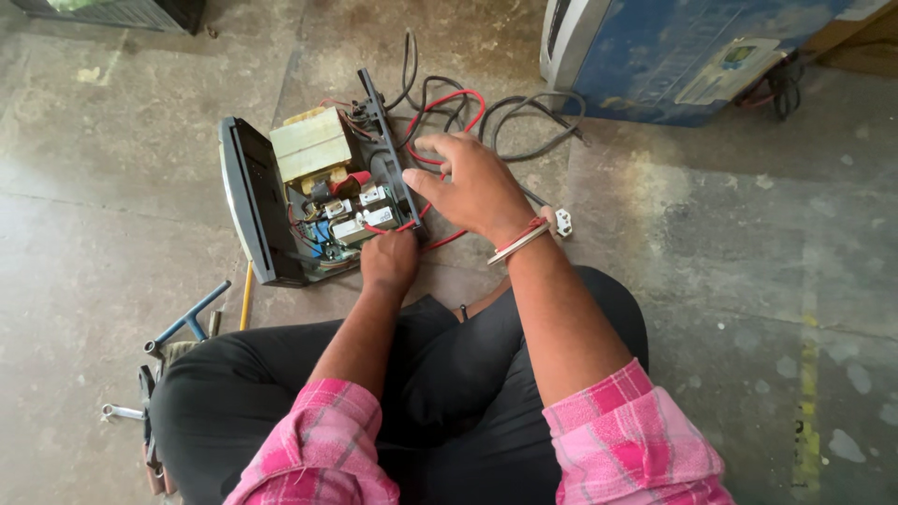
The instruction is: The person sits on the floor and works on the internal components of an open electronic device, likely a power supply. They use their hands to adjust wires and components on the circuit board, occasionally using a screwdriver to tighten connections.
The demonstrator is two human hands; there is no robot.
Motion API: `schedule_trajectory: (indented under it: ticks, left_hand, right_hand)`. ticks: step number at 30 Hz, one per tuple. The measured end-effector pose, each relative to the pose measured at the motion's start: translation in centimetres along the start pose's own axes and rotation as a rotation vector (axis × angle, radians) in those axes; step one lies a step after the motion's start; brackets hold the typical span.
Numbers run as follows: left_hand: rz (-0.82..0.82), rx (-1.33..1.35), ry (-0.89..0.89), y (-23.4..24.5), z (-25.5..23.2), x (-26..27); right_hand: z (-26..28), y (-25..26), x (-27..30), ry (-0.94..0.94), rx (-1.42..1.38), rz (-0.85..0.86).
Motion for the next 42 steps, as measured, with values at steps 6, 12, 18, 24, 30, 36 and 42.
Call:
schedule_trajectory:
  ticks: [6, 12, 18, 24, 30, 36, 42]
  left_hand:
    - [0.002, 0.046, -0.068, -0.3, 0.8, 0.1]
    - [-0.020, 0.108, -0.106, 0.9, 0.8, 0.9]
    - [0.048, 0.199, -0.013, 3.1, -0.2, 1.8]
    - [0.133, 0.333, 0.031, 4.1, 0.9, 2.3]
    - [0.269, 0.313, -0.065, 7.8, 1.2, 3.3]
    - [0.136, 0.449, -0.141, 16.6, 6.0, 2.4]
    - [-0.537, 0.932, 0.145, 17.7, 13.2, 3.1]
  right_hand:
    - [-1.4, -1.5, -0.5, -0.089, -0.004, 0.061]
    - [-2.4, -3.3, -0.5, -0.118, 0.062, 0.125]
    - [-3.3, -4.9, -0.3, -0.093, 0.066, 0.172]
    - [-5.4, -9.8, 0.4, -0.263, 0.317, 0.627]
    - [-10.4, -15.3, 1.1, -0.176, 0.634, 0.682]
    - [-14.4, -19.9, 3.9, -0.187, 0.742, 0.522]
    - [-17.3, -18.7, 2.6, -0.267, 0.869, 0.451]
Point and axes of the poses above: each hand's wrist, its own x-axis away from the middle knuckle, its own y-axis out of the back of the hand, z = x × y, the point moved 2 cm from there along -x, towards the middle knuckle, and after that the axes turned 10 degrees about x, right-handed, at the moved point
